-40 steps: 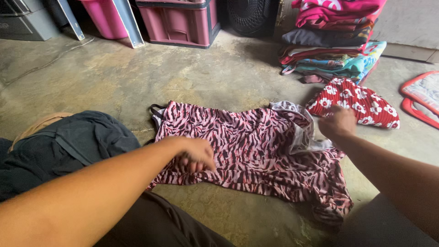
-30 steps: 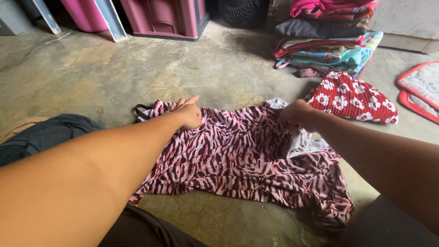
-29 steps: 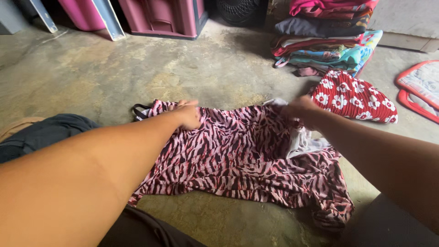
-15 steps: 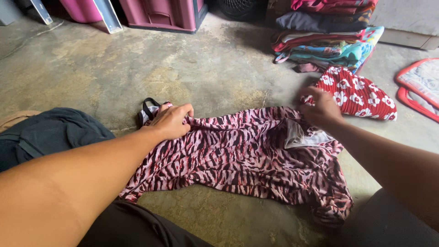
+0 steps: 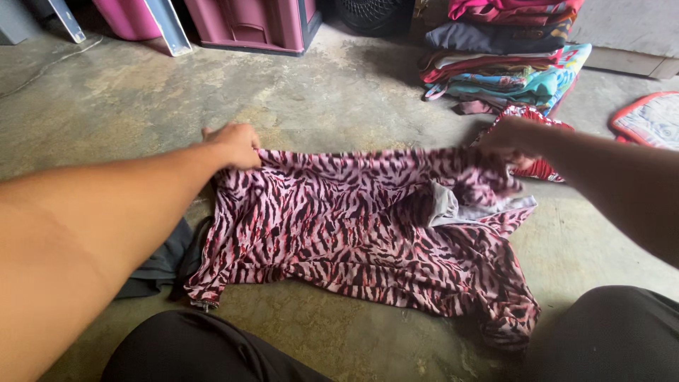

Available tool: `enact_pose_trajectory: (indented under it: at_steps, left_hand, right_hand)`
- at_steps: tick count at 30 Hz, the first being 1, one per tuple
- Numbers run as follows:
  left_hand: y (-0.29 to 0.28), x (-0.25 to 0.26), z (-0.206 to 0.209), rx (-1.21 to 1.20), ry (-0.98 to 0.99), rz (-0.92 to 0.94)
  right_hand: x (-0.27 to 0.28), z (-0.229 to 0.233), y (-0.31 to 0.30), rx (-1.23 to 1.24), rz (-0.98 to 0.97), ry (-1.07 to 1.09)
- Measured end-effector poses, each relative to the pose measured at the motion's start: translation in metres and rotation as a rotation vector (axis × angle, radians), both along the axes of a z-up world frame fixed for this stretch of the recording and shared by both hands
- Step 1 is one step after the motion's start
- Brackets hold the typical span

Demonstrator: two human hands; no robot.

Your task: The person folds a patterned pink and black top and a brown t-shirt on the floor. They smooth and align each garment, fold sleeves and sides, then roll or fold them into compact rectangles and place them on a growing stack.

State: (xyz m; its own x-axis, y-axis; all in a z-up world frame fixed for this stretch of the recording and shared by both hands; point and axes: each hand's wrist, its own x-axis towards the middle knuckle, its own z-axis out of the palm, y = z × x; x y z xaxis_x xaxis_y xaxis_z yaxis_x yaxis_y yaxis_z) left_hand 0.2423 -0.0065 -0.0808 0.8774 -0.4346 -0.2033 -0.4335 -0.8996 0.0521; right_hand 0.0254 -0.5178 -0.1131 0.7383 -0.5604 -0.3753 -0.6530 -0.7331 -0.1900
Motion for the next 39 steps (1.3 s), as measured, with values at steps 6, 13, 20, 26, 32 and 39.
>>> enact_pose_trajectory:
  at_steps: [6,13,20,26,32,39]
  left_hand:
    - [-0.001,0.030,0.018,-0.098,-0.062,0.296]
    - [-0.010,-0.033,0.000,-0.084,-0.050,0.189]
    - [-0.034,-0.126,-0.030,-0.151,0.331,-0.472]
    - [-0.046,-0.181,-0.035,0.051,0.524,-0.503]
    - [-0.031,-0.193,-0.069,-0.115,0.285,-0.593]
    - [-0.020,-0.190,-0.080,-0.100,0.383,-0.553]
  right_hand:
    - [0.030,0.031,0.021,0.765,-0.352,-0.487]
    - [-0.026,0.012,0.082,0.376,-0.308,-0.880]
    - [-0.123,-0.019,0.085,0.135,-0.329,-0.641]
    - [-0.142,-0.024,0.087,0.291,-0.237,-0.356]
    - [-0.153,-0.056,0.095,0.355,-0.229,-0.265]
    - [-0.189,-0.062,0.040,0.257,-0.676,-0.236]
